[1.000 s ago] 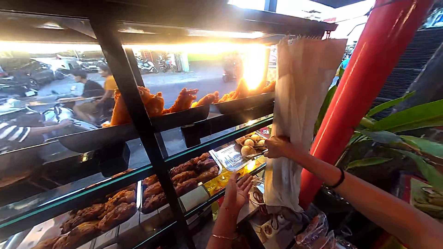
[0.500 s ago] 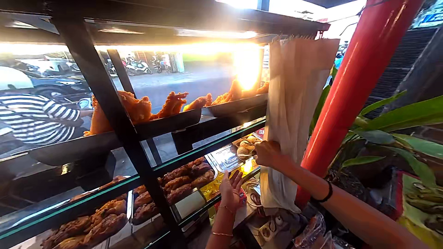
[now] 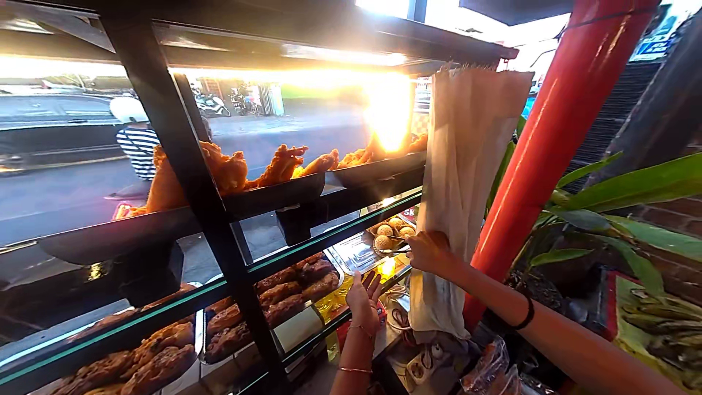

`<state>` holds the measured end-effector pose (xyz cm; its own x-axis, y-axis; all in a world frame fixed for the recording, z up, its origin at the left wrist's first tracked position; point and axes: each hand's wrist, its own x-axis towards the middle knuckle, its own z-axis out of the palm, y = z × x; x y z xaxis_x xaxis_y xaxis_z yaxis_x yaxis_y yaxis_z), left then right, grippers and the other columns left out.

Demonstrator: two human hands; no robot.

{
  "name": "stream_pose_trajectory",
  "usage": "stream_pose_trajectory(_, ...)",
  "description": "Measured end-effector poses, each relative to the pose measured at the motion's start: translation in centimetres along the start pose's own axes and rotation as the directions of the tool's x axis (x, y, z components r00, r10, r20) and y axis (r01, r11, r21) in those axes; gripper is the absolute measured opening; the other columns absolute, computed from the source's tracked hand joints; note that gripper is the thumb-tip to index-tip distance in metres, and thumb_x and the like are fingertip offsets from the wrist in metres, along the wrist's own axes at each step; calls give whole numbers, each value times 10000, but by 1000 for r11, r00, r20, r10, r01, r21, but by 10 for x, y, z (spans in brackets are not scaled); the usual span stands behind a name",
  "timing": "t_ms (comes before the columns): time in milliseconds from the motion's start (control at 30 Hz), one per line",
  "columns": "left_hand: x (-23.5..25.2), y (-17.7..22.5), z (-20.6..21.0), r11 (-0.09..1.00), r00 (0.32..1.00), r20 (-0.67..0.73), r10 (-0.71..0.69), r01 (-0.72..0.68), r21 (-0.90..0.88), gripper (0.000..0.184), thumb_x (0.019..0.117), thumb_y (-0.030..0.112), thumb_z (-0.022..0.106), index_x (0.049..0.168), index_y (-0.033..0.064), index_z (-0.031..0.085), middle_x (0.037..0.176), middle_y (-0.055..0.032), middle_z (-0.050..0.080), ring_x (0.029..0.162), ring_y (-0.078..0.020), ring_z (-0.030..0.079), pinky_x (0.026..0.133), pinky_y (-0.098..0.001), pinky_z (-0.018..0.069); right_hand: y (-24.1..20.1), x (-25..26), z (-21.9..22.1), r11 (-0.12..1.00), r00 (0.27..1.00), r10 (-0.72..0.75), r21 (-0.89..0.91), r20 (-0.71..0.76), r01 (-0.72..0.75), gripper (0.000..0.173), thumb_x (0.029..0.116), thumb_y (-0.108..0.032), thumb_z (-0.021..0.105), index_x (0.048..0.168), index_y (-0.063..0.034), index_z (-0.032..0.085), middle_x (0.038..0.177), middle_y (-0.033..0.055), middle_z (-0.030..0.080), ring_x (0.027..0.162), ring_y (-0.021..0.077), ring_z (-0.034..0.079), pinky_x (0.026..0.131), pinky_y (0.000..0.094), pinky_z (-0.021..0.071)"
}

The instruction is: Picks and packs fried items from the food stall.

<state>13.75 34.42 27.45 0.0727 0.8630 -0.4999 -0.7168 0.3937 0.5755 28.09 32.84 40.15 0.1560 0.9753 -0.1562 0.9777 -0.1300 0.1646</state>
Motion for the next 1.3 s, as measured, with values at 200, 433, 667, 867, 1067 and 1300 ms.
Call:
stream_pose_trajectory(200, 4, -1, 0, 1000, 1000, -11, 3, -3, 0, 514, 1112, 343, 406, 1432, -58, 430, 1305, -258, 620, 1056, -314, 694, 865, -403, 577, 34, 5, -11, 922, 999, -50, 384, -15, 52, 451, 1037, -442, 578, 1395, -177, 646, 1192, 161, 707, 1120, 316, 659, 985, 541, 487)
stream_pose_trajectory(433, 4, -3, -2, 1000, 1000, -15, 17, -17, 8, 494, 1116, 317, 401, 1426, -68, 421, 1334, -269, 596, 1068, -324, 690, 859, -400, 580, 77, 37, 13, 723, 968, -65, 680, 242, -121, 381, 1031, -381, 622, 1344, -167, 669, 711, -9, 536, 493, 53, 409, 476, 226, 359)
stream_pose_trajectory(667, 3, -4, -1, 1000, 999, -26, 25, -25, 3, 488, 1117, 308, 405, 1417, -75, 424, 1322, -265, 606, 1066, -318, 691, 862, -398, 578, 93, 54, -1, 871, 958, 11, 468, 288, -150, 340, 1029, -412, 611, 1204, -136, 704, 681, -21, 527, 500, 46, 405, 492, 227, 351)
stream_pose_trajectory(867, 2, -4, -1, 1000, 999, -25, 25, -25, 7, 476, 1113, 298, 418, 1407, -76, 436, 1319, -260, 612, 1082, -316, 688, 874, -403, 578, 63, 25, -23, 992, 984, 19, 116, 175, -40, 508, 990, -473, 611, 1176, -5, 677, 1130, 233, 685, 1115, 393, 647, 940, 613, 478)
stream_pose_trajectory(1067, 2, -5, -1, 999, 999, -32, 39, -39, 18, 475, 1113, 298, 419, 1409, -72, 445, 1308, -253, 624, 1072, -310, 695, 874, -398, 582, 36, 21, -28, 997, 992, 37, 66, 122, -45, 508, 980, -493, 611, 1207, -44, 681, 1196, 206, 680, 1169, 382, 634, 948, 611, 484)
stream_pose_trajectory(1300, 1, -6, -2, 999, 999, -26, 35, -35, 4, 475, 1115, 289, 413, 1416, -79, 434, 1302, -270, 617, 1068, -316, 693, 878, -397, 580, 36, 11, -15, 994, 991, 95, 38, 90, -99, 448, 996, -419, 605, 1257, -62, 674, 1234, 202, 674, 1207, 380, 622, 967, 596, 484)
